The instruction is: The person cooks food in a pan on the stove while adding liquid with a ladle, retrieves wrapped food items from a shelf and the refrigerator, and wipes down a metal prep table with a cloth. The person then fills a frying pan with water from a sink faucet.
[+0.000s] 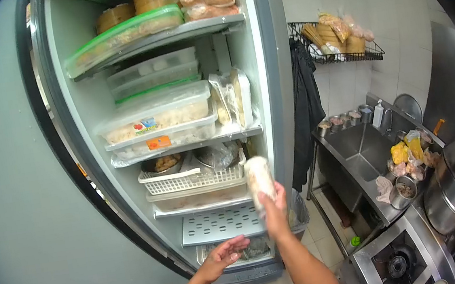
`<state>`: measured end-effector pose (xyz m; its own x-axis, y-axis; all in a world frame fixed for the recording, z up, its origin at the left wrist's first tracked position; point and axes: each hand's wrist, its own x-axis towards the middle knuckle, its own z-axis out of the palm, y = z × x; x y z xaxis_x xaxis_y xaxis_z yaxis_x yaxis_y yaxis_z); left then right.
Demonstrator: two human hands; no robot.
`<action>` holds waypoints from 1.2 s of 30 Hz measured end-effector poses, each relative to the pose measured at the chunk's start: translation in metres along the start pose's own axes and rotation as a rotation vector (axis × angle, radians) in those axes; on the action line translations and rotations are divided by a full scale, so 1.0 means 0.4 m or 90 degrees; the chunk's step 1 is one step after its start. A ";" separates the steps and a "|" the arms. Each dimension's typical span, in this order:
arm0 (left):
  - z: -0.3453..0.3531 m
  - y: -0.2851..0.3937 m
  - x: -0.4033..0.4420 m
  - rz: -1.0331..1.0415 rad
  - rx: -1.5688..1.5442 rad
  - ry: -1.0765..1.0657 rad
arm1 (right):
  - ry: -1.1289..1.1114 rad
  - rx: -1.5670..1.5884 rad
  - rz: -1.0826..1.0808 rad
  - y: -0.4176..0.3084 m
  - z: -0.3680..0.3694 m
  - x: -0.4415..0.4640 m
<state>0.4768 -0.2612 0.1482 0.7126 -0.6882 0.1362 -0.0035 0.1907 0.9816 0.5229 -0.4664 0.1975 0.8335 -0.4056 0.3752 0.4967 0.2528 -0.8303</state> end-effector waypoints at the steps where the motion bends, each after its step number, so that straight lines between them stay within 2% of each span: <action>1: -0.011 -0.018 -0.010 -0.019 0.011 0.019 | 0.033 0.046 0.098 -0.025 0.021 0.037; 5: -0.045 -0.041 -0.057 -0.039 0.003 0.084 | 0.012 -0.021 0.093 -0.034 0.119 0.150; 7: -0.060 -0.040 -0.083 -0.042 0.010 0.109 | 0.142 -0.147 0.024 0.037 0.145 0.231; 9: -0.081 -0.055 -0.112 -0.059 -0.010 0.167 | 0.178 -0.166 0.007 0.045 0.178 0.279; 11: -0.102 -0.073 -0.136 -0.049 -0.031 0.180 | 0.225 -0.264 0.071 0.048 0.202 0.329; 12: -0.102 -0.067 -0.152 -0.063 -0.037 0.210 | 0.139 -0.407 0.071 0.071 0.185 0.385; 15: -0.111 -0.057 -0.192 -0.077 -0.007 0.253 | 0.126 -0.283 0.068 0.174 0.193 0.516; 17: -0.106 -0.053 -0.221 -0.087 -0.034 0.283 | 0.086 -0.440 -0.019 0.240 0.189 0.607; 21: -0.064 -0.067 -0.291 -0.002 -0.019 0.356 | 0.052 -0.509 -0.044 0.245 0.239 0.690; 26: -0.025 -0.087 -0.384 -0.043 0.021 0.419 | -0.011 -0.575 -0.061 0.256 0.255 0.752; 31: 0.117 -0.069 -0.498 -0.045 0.044 0.587 | -0.103 -0.617 -0.053 0.259 0.242 0.806; 34: 0.227 -0.008 -0.545 0.089 0.116 0.727 | -0.143 -0.656 -0.077 0.301 0.243 0.793; 36: 0.307 0.076 -0.566 0.194 0.211 0.836 | -0.141 -0.753 -0.168 0.364 0.218 0.739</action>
<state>0.2291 -0.1854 0.1637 0.7835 0.5408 0.3061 -0.3090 -0.0882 0.9470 0.8625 -0.4730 0.2233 0.8207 -0.1365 0.5548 0.2281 -0.8119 -0.5373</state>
